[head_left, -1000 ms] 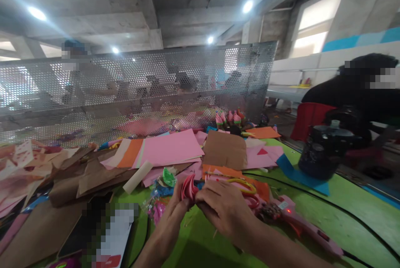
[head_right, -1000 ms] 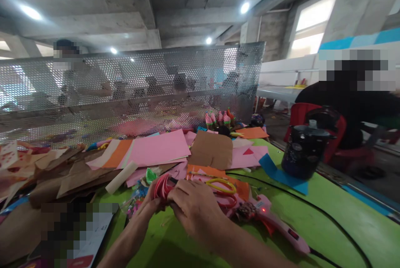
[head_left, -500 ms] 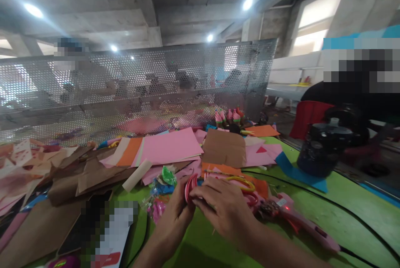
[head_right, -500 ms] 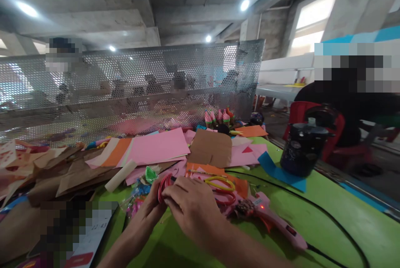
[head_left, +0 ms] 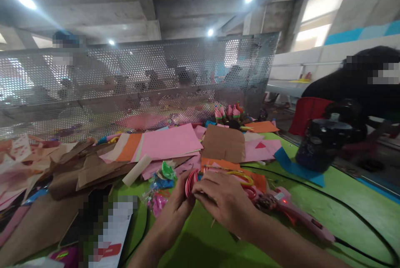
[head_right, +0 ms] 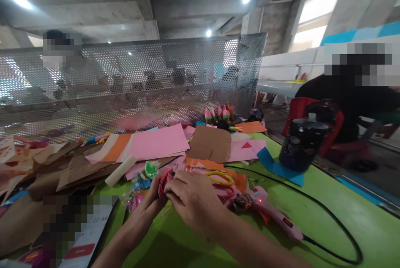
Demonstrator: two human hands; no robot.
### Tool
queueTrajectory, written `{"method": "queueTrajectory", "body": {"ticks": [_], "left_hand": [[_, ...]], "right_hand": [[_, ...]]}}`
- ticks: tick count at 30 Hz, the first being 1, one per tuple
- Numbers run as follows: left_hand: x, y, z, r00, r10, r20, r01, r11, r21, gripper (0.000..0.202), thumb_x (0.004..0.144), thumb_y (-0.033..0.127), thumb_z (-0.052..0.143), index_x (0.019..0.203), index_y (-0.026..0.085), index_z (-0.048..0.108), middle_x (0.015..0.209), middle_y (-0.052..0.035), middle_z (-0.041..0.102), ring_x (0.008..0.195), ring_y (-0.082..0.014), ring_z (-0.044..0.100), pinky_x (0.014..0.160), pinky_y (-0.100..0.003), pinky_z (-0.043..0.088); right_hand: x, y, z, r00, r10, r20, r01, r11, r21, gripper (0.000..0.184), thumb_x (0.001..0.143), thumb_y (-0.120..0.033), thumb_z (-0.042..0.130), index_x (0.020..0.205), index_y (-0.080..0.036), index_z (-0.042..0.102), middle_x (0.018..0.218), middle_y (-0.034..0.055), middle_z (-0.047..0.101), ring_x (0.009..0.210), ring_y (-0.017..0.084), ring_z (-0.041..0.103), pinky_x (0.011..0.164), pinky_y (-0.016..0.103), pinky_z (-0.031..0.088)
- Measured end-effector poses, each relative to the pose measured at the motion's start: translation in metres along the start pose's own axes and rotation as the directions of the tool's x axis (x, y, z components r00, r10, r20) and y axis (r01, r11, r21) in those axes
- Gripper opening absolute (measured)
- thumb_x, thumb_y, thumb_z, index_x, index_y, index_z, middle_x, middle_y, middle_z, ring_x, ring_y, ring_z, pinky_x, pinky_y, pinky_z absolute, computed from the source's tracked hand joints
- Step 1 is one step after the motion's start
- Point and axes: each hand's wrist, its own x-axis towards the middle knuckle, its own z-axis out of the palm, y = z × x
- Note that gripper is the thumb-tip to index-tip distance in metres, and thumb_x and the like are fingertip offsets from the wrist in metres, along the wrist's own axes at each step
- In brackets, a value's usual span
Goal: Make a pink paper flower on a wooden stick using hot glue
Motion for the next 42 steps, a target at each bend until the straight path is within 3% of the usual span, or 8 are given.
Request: {"method": "queueTrajectory", "body": {"ticks": [6,14,20,24,38,42], "left_hand": [[-0.0003,-0.0019,-0.0002,1.000,-0.019,0.015,0.019,1.000,0.009,0.049,0.096,0.031,0.044,0.143,0.023,0.032,0.155,-0.0068,0.034,0.144,-0.0246,0.026,0.117,-0.038,0.020],[-0.0002,0.0012,-0.0013,0.999,-0.031,0.021,0.032,0.999,-0.040,0.050,0.095,0.028,0.045,0.143,0.024,0.032,0.157,-0.0043,0.029,0.147,-0.0225,0.017,0.118,-0.035,0.018],[-0.0003,-0.0044,-0.0003,1.000,-0.002,0.019,0.002,1.000,0.014,0.050,0.095,0.030,0.046,0.143,0.025,0.033,0.153,-0.0067,0.037,0.141,-0.0246,0.030,0.116,-0.038,0.022],[-0.0006,-0.0058,0.0001,0.999,0.026,0.020,-0.027,0.998,0.054,0.050,0.095,0.032,0.047,0.143,0.025,0.034,0.152,-0.0071,0.038,0.141,-0.0252,0.032,0.115,-0.039,0.024],[-0.0027,0.0007,-0.0007,0.996,-0.086,-0.012,0.085,0.993,-0.079,0.057,0.093,0.026,0.048,0.147,0.023,0.031,0.156,-0.0044,0.035,0.147,-0.0249,0.019,0.118,-0.037,0.019],[-0.0022,0.0030,-0.0004,0.993,-0.115,-0.023,0.112,0.989,-0.095,0.058,0.093,0.028,0.048,0.148,0.024,0.032,0.158,-0.0030,0.033,0.146,-0.0249,0.023,0.118,-0.037,0.020]], "right_hand": [[-0.0004,0.0034,0.0002,0.998,-0.048,0.044,0.049,0.998,-0.029,0.007,0.089,-0.014,0.062,0.088,-0.021,0.065,0.080,-0.0002,0.063,0.073,0.016,0.055,0.071,0.030,0.035],[0.0013,0.0025,0.0005,0.998,-0.001,0.060,0.002,1.000,-0.009,0.005,0.090,-0.017,0.061,0.086,-0.020,0.062,0.079,-0.0001,0.061,0.072,0.016,0.053,0.068,0.030,0.034],[0.0033,0.0043,-0.0007,0.998,-0.006,0.055,0.005,1.000,0.026,0.005,0.091,-0.020,0.062,0.087,-0.021,0.062,0.079,-0.0010,0.062,0.074,0.016,0.055,0.070,0.030,0.034],[0.0018,0.0024,0.0016,0.999,0.026,0.041,-0.027,0.999,0.024,0.006,0.090,-0.018,0.062,0.084,-0.021,0.062,0.079,-0.0010,0.061,0.073,0.016,0.055,0.072,0.030,0.035],[0.0018,0.0042,0.0024,0.999,-0.026,0.035,0.026,1.000,0.009,0.007,0.089,-0.015,0.060,0.084,-0.019,0.059,0.081,0.0009,0.061,0.075,0.017,0.052,0.073,0.030,0.036],[0.0011,0.0053,0.0015,0.998,-0.032,0.054,0.030,0.999,0.033,0.007,0.089,-0.015,0.059,0.084,-0.019,0.059,0.082,0.0011,0.061,0.077,0.017,0.053,0.074,0.030,0.036]]}}
